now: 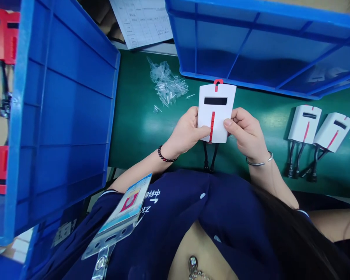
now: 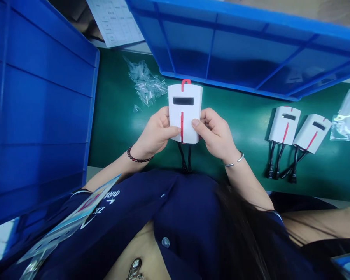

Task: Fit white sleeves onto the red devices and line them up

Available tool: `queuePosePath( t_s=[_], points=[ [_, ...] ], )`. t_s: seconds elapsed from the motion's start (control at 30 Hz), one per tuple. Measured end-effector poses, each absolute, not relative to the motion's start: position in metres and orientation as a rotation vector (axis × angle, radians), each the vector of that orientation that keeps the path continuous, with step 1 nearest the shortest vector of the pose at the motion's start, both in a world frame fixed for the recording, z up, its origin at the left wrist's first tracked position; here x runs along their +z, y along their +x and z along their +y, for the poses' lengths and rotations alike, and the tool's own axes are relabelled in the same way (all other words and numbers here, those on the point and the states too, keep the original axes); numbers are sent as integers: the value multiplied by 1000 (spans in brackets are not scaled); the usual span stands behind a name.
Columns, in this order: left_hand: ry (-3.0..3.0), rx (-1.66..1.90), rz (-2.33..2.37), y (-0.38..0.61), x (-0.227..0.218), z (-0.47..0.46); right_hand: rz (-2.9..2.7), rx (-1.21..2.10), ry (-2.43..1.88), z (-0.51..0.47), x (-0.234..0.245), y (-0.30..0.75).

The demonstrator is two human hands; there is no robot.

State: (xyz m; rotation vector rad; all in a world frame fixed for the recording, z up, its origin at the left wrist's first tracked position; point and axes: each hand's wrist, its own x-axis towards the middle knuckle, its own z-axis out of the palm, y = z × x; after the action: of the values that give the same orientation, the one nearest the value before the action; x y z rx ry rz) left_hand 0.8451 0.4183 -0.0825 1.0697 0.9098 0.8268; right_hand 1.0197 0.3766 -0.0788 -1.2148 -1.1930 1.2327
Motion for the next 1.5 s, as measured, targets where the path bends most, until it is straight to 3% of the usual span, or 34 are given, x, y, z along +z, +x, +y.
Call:
queuePosePath(
  t_s=[0.23, 0.43, 0.6, 0.8, 1.07, 1.23, 1.37, 1.5],
  points=[
    [944, 661, 752, 839, -70, 419, -1098, 1305, -1204, 378, -91, 1027],
    [972, 623, 741, 834, -87, 416, -1051, 1300, -1190, 378, -103, 1032],
    [1534, 822, 1000, 833, -83, 403, -1010, 1350, -1115, 378, -112, 1028],
    [2070, 759, 1054, 832, -60, 396, -894, 1453, -1025, 374, -116, 1022],
    [1490, 949, 995, 835, -69, 422, -1340, 1069, -1306, 361, -100, 1019],
    [1301, 993, 959, 855, -85, 423, -1672, 517, -1534, 353, -90, 1007],
    [1307, 891, 770, 849, -72, 412, -1578, 318, -1776, 357, -99, 1043],
    [1445, 1025, 919, 796, -44, 395, -1323, 222, -2193, 347, -101, 1099]
  ],
)
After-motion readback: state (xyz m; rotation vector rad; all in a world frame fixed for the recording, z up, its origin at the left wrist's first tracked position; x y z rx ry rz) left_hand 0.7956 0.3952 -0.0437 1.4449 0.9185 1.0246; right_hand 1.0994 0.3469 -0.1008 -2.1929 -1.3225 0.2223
